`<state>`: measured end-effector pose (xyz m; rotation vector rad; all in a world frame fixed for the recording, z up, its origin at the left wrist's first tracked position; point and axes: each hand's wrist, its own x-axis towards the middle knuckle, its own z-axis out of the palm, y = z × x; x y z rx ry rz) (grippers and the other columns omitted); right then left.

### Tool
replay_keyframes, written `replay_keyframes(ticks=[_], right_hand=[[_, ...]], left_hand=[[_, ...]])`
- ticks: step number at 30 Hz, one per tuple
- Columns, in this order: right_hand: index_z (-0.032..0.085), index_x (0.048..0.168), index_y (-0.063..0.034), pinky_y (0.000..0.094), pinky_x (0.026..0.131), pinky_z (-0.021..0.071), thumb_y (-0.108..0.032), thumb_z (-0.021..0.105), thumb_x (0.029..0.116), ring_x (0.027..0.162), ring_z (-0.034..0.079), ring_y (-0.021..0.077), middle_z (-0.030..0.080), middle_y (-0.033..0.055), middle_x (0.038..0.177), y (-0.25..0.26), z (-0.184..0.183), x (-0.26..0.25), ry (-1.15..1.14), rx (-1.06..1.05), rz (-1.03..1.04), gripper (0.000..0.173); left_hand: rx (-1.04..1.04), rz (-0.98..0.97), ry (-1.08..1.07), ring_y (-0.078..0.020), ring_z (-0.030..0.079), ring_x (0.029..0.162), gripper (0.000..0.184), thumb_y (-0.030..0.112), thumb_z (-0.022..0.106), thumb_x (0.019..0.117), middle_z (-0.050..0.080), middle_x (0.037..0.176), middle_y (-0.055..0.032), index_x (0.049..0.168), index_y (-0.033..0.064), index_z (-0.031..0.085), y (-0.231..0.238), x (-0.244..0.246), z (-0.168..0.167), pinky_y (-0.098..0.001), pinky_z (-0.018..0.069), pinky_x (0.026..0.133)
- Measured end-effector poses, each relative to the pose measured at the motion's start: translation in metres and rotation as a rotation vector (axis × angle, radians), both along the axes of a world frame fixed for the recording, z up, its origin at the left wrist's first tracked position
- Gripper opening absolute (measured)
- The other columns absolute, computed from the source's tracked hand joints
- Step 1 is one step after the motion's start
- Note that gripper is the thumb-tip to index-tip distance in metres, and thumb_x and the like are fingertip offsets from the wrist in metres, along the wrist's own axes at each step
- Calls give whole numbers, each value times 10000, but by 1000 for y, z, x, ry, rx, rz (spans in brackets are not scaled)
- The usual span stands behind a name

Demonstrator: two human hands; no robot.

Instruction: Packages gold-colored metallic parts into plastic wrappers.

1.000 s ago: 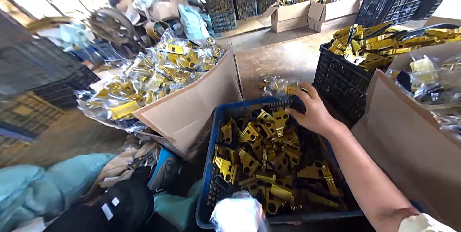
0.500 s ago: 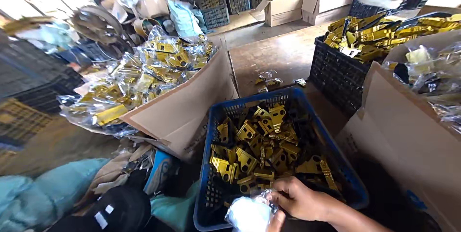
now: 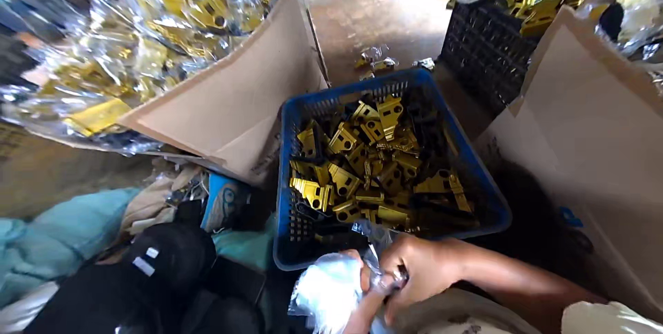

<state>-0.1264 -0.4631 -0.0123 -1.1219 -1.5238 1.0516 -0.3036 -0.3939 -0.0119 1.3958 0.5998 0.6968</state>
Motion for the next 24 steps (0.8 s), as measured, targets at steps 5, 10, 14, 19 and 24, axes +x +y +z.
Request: replay_keyframes(ticks=[5,10,14,19,24], right_hand=[[684,997,68,315,729,568,-163,744,923,759,666,159,698,133,868,14,13,61,-178,-327,-288,251],[555,1443,-32,645,1116,371,30,654,913,1386,458,447,495,218,1504,84,-35,125,-759,-674,-319,543],[411,1551,-27,738,1047,381,54,785,768,1415,336,554,281,197,1650,112,-63,127,-1048,-710,-80,872],[533,1437,29,697,1117,311,93,772,769,1455,279,529,298,280,1602,104,-52,130,-1124,-715,-61,713],[433,1495,8,680,1061,388,45,760,823,1360,435,535,457,341,1461,83,-19,136,-978,-805,-147,749]], left_hand=[[163,279,40,4,663,881,278,-22,739,738,695,901,91,990,58,655,19,-18,-15,-202,570,823],[163,255,8,-5,671,881,235,-51,678,784,710,895,100,973,90,674,26,-24,-14,-205,569,818],[235,205,55,3,662,911,223,-45,722,786,707,918,54,999,-15,664,24,-16,-18,-211,563,856],[216,224,78,35,643,891,215,-93,680,774,685,878,99,956,17,648,26,-17,-21,-190,548,850],[159,245,77,26,643,899,224,-89,673,797,674,897,76,999,-15,610,30,-22,-28,-197,543,863]])
